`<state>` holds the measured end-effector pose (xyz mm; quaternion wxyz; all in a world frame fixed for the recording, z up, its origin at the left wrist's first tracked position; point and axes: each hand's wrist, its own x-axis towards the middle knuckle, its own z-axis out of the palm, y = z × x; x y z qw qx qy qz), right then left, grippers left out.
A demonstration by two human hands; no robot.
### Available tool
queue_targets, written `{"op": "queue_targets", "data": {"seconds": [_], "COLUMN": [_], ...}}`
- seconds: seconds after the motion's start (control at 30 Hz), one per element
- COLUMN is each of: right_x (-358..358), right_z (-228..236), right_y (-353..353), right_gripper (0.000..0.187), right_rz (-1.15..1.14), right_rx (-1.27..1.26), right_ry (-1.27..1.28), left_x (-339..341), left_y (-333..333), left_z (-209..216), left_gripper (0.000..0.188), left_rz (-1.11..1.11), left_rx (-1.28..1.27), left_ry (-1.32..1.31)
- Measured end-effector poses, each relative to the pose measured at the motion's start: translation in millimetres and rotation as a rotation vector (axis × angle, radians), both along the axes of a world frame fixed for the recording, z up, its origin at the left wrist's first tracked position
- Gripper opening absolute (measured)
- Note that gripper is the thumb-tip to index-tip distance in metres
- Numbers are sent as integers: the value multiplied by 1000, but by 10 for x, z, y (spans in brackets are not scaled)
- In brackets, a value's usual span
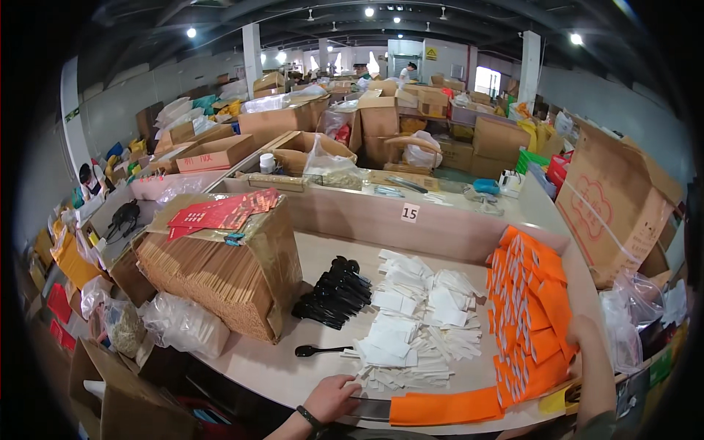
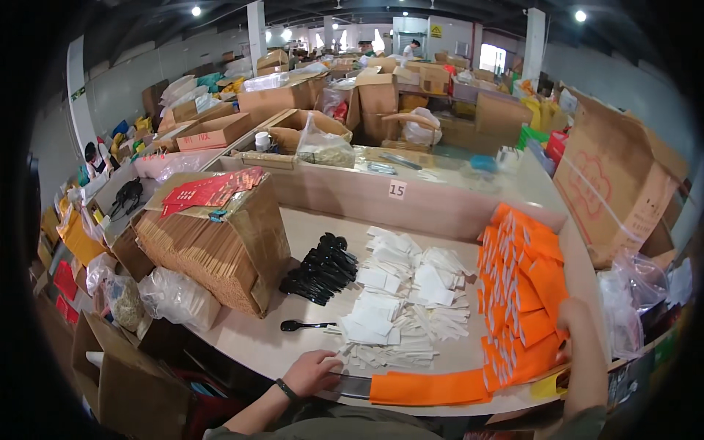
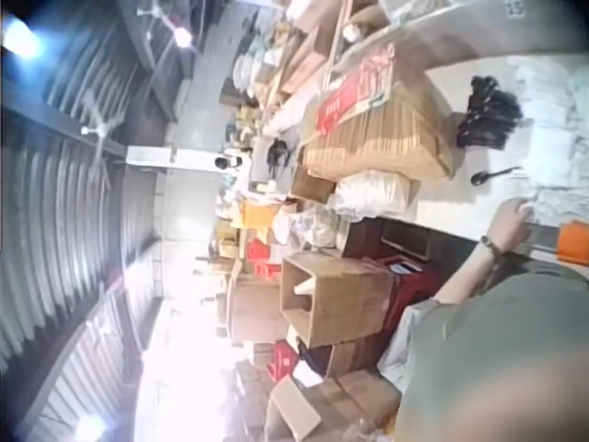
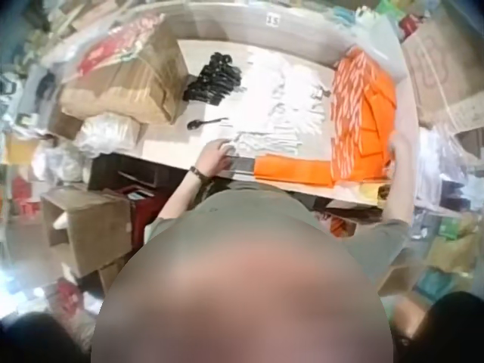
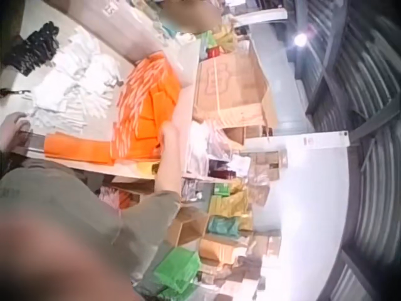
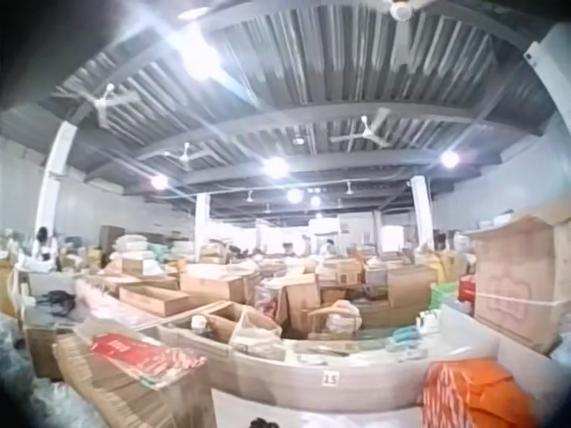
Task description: Putting black plastic spoons into orange bags at a packaging station.
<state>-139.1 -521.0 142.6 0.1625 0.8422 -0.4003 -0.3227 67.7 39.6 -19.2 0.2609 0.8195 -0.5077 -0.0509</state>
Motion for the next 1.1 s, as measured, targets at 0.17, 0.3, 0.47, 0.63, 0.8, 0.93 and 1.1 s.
{"op": "queue_targets", "data": {"seconds": [0.17,0.3,0.47,0.63,0.8,0.93,1.1], "right_x": [104,930,1440,1469,1494,1428,1381], "right_z": [-566,-534,-918,-1188,-1171,-1177,-818], "right_y": [-94,1539,3247,3780,3786,3934,4065], "right_gripper": [11,27,70,63,62,63,66], "right_rz": [281,312,674,194,108,120,-307], "right_rx": [-349,404,1632,2350,2373,2489,2179], "right_ry": [-529,-816,-850,-1093,-1020,-950,-937], "left_x": [92,96,339,295,211,328,511], "left_y": [8,-78,-801,-1037,-1044,-1092,-1319], "left_z": [2,255,1089,1499,1643,1675,1630], "left_gripper": [34,26,44,49,43,41,14], "left_rz": [38,378,-169,-565,-544,-490,99], "left_rx": [-72,-525,-1420,-1485,-1547,-1581,-861], "left_ry": [-38,669,1518,1767,1901,1630,-352]}}
